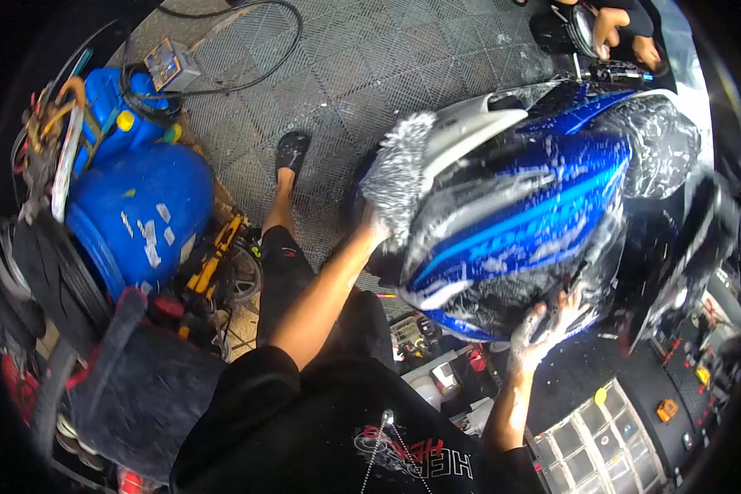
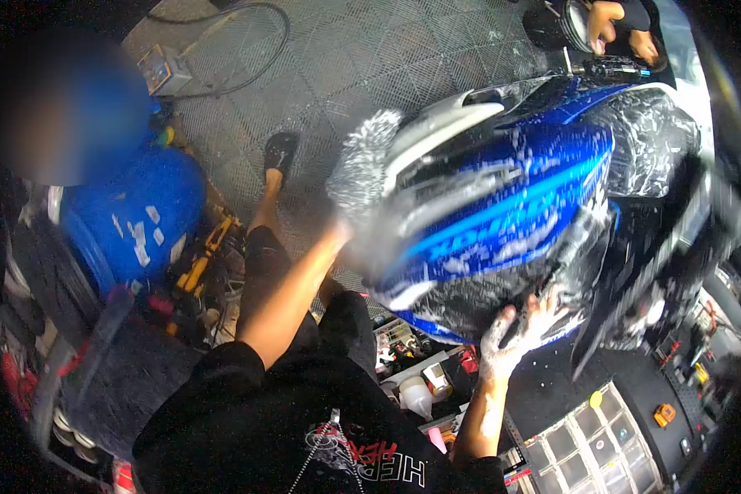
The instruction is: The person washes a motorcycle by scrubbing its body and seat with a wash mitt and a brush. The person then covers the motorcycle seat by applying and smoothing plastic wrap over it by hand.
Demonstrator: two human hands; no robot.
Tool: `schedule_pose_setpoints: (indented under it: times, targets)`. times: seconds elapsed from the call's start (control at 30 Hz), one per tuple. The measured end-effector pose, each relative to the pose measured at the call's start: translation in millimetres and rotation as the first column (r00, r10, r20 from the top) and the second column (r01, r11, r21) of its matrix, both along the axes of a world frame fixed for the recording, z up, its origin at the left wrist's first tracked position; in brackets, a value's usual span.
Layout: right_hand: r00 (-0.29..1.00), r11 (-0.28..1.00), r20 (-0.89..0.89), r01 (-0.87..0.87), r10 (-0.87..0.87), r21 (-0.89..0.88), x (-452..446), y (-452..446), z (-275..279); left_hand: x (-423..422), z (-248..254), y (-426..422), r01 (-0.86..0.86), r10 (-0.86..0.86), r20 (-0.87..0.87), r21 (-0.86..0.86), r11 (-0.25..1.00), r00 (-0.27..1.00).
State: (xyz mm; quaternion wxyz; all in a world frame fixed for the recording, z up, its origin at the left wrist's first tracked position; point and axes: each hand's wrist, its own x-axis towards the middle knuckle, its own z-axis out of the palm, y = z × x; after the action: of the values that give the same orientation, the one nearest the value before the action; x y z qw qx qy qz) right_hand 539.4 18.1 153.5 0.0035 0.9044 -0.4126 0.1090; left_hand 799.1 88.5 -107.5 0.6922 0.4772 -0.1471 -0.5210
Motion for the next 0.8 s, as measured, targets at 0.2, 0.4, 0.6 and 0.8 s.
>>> schedule_pose_setpoints:
  times: [0.2, 0.4, 0.6, 0.8]
  targets:
    - [0.924, 0.894, 0.161, 0.379, -0.348, -0.240, 71, -5, -34, 33, -37, -39, 0.227, -0.223, -0.043, 0.205, 0.952, 0.974]
    - [0.858, 0.848, 0.060, 0.513, -0.510, -0.130, 54, 11, -31, 56, -17, -186, 0.536, -0.630, 0.403, 0.331, 0.777, 0.664]
    - [0.887, 0.886, 0.058, 0.461, -0.459, -0.042, 20, 28, -26, 94, 43, -150, 0.551, -0.443, 0.771, 0.145, 0.822, 0.458]
    - [0.891, 0.885, -0.051, 0.440, -0.452, -0.155, 13, 54, -20, 45, -82, -169, 0.604, -0.659, 0.374, 0.269, 0.750, 0.653]
